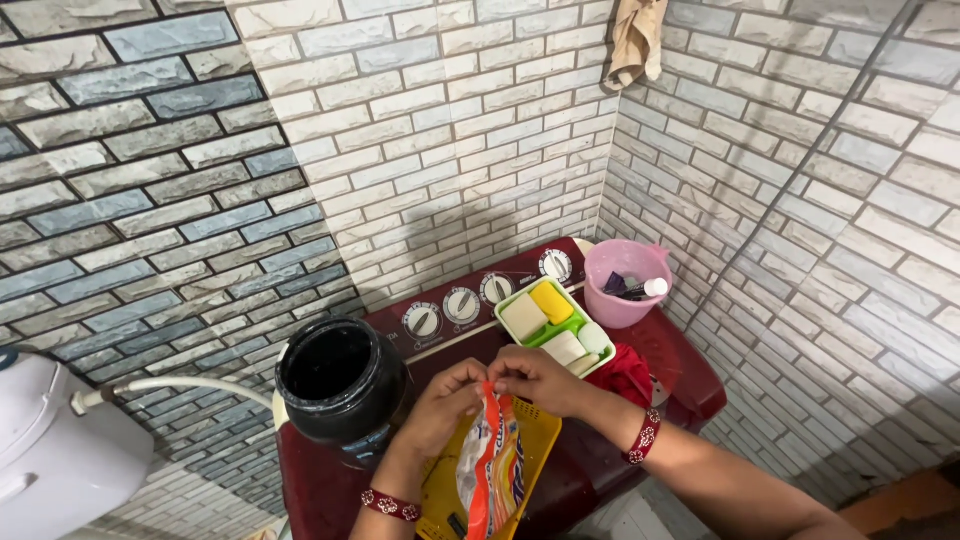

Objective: The person opens a black tub and a Tide detergent packet on a washing machine top. They repeatedly scoop detergent powder from the packet into the black tub using a white scoop, then place the scoop back into the tub. The person continues this scooping cycle multiple times.

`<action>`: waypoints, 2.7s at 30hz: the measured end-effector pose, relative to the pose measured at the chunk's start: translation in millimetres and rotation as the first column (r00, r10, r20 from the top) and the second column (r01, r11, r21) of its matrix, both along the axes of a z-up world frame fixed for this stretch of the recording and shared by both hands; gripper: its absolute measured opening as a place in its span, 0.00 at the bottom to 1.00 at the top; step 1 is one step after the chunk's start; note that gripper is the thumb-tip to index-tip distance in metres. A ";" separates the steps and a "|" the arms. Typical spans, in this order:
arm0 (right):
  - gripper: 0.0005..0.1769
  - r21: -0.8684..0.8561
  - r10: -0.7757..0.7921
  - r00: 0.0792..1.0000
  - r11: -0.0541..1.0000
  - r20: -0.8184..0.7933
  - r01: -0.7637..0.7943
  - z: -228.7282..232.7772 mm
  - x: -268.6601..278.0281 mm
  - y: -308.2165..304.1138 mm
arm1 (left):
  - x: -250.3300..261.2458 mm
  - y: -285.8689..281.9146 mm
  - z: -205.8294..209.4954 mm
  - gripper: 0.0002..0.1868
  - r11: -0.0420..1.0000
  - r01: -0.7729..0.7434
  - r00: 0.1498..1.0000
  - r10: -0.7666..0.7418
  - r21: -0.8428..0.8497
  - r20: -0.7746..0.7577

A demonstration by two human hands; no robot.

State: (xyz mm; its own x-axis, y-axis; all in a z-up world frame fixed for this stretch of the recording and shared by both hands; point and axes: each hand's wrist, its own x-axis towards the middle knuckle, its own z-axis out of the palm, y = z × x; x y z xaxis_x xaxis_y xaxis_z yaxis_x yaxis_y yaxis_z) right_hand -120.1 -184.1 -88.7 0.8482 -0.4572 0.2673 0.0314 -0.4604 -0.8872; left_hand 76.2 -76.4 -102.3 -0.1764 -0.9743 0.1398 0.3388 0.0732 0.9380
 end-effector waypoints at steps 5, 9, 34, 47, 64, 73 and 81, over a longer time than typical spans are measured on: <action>0.02 0.084 0.131 0.989 0.987 0.068 -0.137 -3.4 -2.0 -4.0 | -0.2 0.8 -4.8 0.02 1.000 0.004 0.996 -0.001 0.029 -0.090; 0.04 0.320 0.170 0.984 0.931 0.043 -0.175 -9.0 -3.6 -6.2 | 0.9 3.9 -6.4 0.03 0.996 0.007 0.991 0.005 0.092 -0.130; 0.09 0.202 0.237 0.972 0.952 -0.004 -0.231 -7.3 -8.6 -17.4 | -3.2 5.2 4.4 0.02 0.983 0.029 0.999 -0.026 0.182 -0.021; 0.08 0.463 0.247 0.968 0.863 -0.032 -0.205 -9.2 -3.3 -10.6 | 6.2 4.3 0.7 0.04 0.986 -0.026 0.994 0.007 0.165 0.113; 0.10 0.556 0.218 0.972 0.820 -0.085 -0.135 -10.3 -3.7 19.3 | -7.9 17.4 25.7 0.22 0.975 -0.222 0.698 0.164 -0.007 0.698; 0.18 0.571 0.037 0.979 0.808 0.198 -0.146 -53.0 15.9 27.6 | -28.9 2.5 -25.6 0.31 0.924 -0.296 0.955 0.289 0.243 0.065; 0.19 0.733 -0.102 0.976 0.677 0.195 -0.075 -36.8 27.8 45.1 | -28.8 -4.5 -48.7 0.30 0.863 -0.392 0.910 0.414 0.319 -0.001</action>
State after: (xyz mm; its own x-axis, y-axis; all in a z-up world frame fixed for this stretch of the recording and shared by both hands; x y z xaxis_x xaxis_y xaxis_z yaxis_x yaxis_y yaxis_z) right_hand -92.3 -139.0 -125.5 0.8067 -0.5910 0.0044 0.2484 0.3323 -0.9099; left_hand 47.4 -80.9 -151.1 0.2403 -0.9543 -0.1780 0.4041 -0.0684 0.9122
